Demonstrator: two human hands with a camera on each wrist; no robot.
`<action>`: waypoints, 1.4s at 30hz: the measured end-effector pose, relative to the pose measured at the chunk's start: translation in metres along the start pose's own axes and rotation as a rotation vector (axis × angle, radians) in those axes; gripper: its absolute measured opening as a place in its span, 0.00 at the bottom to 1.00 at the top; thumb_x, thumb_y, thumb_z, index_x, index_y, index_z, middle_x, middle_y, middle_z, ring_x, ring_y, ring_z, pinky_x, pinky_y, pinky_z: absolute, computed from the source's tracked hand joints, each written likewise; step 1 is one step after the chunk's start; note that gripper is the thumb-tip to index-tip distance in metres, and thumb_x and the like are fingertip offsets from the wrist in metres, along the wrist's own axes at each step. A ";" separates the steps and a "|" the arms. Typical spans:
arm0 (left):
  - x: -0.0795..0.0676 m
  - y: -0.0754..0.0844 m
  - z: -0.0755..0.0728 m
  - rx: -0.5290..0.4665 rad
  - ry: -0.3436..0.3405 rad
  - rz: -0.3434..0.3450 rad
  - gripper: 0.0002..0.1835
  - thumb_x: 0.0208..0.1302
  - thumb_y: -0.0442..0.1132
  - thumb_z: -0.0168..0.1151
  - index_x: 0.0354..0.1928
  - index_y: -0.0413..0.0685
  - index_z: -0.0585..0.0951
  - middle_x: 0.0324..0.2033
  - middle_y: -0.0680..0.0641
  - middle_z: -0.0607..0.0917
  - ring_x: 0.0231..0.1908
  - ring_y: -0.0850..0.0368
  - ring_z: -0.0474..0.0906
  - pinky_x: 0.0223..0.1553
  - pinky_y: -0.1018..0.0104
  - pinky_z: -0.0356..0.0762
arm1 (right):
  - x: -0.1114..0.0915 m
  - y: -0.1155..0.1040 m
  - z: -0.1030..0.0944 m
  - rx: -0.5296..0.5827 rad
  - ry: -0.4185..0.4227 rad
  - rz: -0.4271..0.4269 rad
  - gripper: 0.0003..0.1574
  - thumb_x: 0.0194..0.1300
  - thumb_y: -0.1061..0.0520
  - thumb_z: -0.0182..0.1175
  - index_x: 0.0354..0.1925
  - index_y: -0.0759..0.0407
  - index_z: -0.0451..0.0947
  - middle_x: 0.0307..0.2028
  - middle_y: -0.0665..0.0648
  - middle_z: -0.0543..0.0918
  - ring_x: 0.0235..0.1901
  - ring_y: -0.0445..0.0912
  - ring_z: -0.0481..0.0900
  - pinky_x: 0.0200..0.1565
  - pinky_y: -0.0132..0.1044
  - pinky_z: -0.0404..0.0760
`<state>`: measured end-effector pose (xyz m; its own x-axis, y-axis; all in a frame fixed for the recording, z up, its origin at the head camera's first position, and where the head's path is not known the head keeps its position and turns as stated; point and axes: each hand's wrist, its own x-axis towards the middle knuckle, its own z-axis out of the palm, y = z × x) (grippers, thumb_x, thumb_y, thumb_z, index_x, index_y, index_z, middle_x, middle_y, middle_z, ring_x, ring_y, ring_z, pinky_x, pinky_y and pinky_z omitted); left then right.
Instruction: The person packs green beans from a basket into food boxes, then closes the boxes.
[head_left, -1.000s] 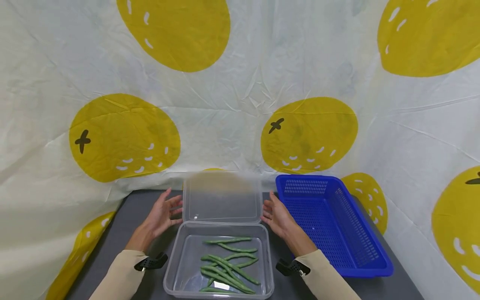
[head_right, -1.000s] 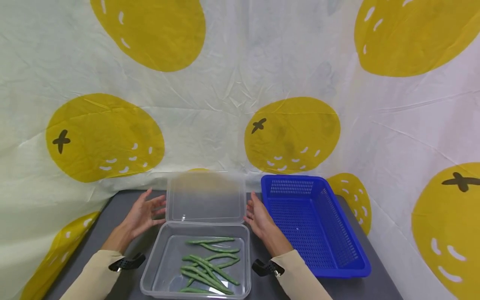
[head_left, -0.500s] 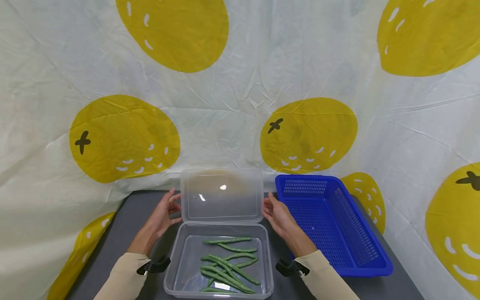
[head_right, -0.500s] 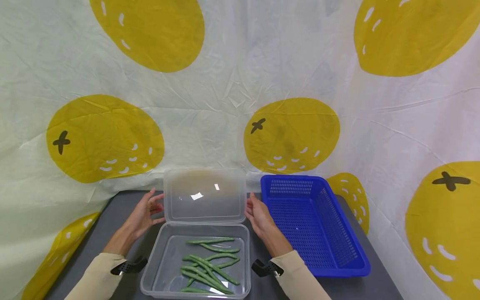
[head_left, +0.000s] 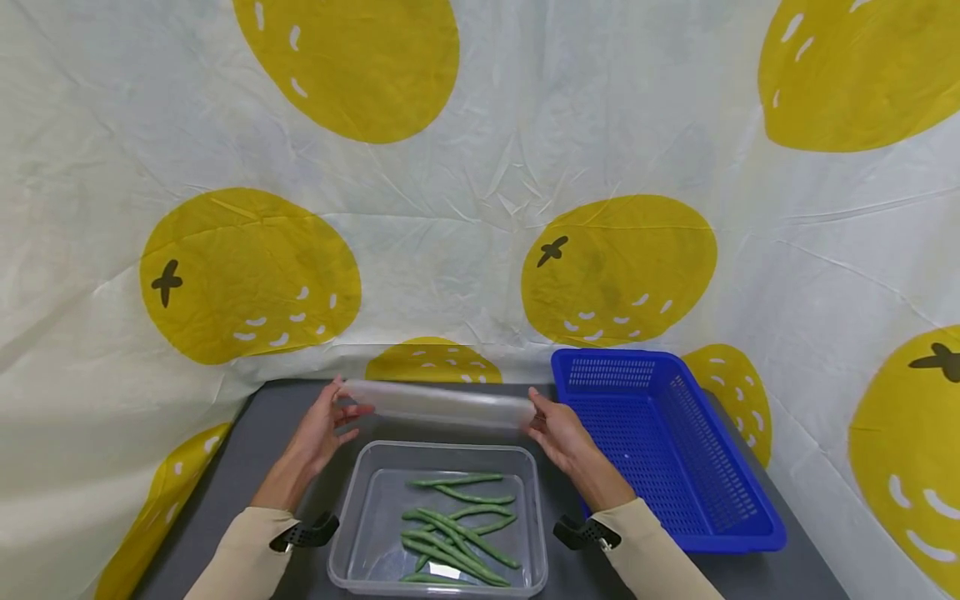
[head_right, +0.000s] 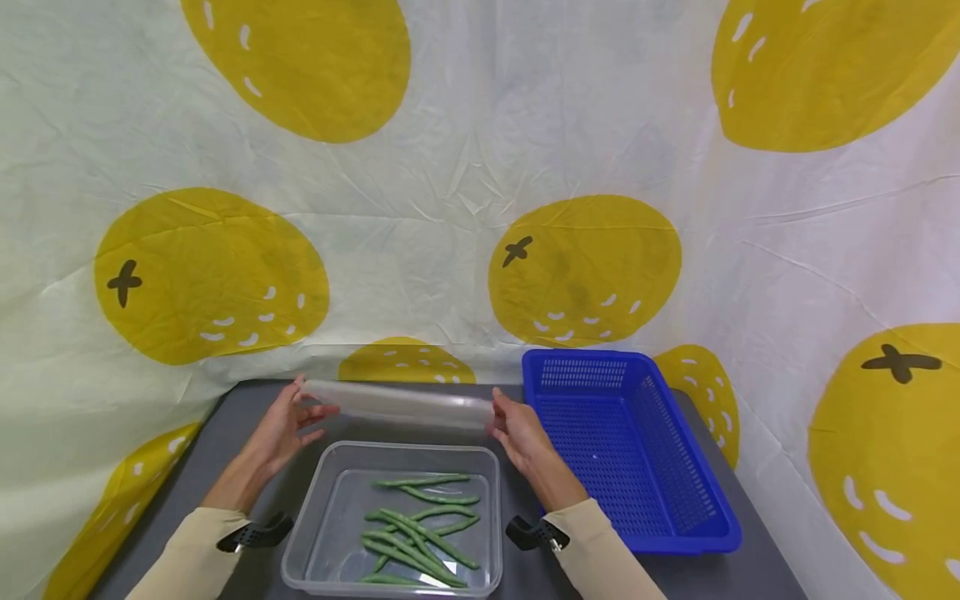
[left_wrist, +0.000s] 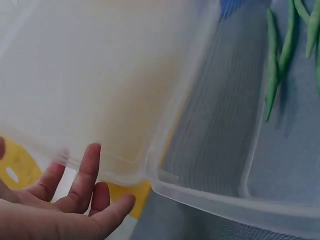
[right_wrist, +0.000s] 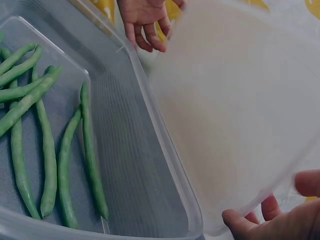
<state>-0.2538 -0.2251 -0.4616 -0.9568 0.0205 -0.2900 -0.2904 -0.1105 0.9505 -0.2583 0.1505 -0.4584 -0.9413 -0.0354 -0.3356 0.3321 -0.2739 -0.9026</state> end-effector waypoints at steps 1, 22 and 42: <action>0.000 0.000 0.000 0.006 0.004 0.010 0.35 0.76 0.64 0.46 0.62 0.37 0.70 0.40 0.51 0.84 0.57 0.43 0.74 0.67 0.39 0.63 | 0.000 0.000 0.000 -0.046 -0.008 -0.015 0.21 0.79 0.57 0.50 0.56 0.76 0.70 0.48 0.62 0.78 0.54 0.52 0.73 0.71 0.59 0.60; -0.020 0.004 -0.015 0.320 -0.073 -0.057 0.28 0.73 0.43 0.60 0.72 0.46 0.70 0.39 0.47 0.89 0.34 0.52 0.85 0.34 0.58 0.84 | -0.024 -0.011 -0.011 -0.585 -0.072 -0.197 0.36 0.71 0.68 0.55 0.74 0.68 0.60 0.72 0.67 0.68 0.68 0.62 0.71 0.62 0.54 0.75; -0.056 -0.025 -0.008 0.466 -0.025 -0.061 0.20 0.71 0.38 0.61 0.60 0.33 0.80 0.43 0.43 0.87 0.34 0.51 0.84 0.31 0.54 0.85 | -0.062 0.027 -0.009 -0.733 -0.080 -0.250 0.32 0.72 0.70 0.52 0.72 0.75 0.60 0.71 0.73 0.65 0.71 0.68 0.62 0.68 0.62 0.65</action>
<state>-0.1926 -0.2312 -0.4702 -0.9362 0.0373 -0.3496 -0.3155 0.3494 0.8822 -0.1904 0.1540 -0.4641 -0.9857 -0.1336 -0.1032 0.0377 0.4214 -0.9061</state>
